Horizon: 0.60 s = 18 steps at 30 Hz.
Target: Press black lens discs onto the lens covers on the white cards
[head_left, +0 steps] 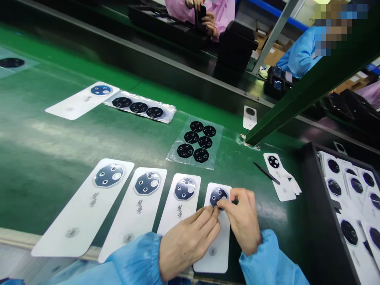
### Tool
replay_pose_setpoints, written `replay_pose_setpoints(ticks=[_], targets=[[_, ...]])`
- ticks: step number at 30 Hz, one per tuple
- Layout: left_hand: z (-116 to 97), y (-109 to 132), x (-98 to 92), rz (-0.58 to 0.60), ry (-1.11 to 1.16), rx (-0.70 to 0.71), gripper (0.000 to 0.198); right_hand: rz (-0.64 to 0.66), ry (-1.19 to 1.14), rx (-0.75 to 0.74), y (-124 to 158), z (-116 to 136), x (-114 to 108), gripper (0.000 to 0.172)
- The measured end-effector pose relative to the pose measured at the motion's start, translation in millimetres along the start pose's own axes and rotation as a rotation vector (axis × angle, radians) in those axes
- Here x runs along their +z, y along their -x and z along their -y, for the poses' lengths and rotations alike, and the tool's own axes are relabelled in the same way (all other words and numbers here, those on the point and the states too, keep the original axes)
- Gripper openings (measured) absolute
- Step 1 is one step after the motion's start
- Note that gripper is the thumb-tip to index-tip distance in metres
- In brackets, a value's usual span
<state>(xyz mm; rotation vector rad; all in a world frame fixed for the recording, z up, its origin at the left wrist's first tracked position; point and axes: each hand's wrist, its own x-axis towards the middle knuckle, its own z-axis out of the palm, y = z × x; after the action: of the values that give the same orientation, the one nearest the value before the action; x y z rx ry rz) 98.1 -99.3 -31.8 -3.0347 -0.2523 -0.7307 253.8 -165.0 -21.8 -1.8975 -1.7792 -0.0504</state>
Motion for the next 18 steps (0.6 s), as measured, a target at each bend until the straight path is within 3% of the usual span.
replay_pose_setpoints(ticks=[18], targets=[[0.1, 0.5, 1.2, -0.016, 0.006, -0.016, 0.038, 0.009, -0.001, 0.003, -2.4, -0.6, -0.3, 0.025]])
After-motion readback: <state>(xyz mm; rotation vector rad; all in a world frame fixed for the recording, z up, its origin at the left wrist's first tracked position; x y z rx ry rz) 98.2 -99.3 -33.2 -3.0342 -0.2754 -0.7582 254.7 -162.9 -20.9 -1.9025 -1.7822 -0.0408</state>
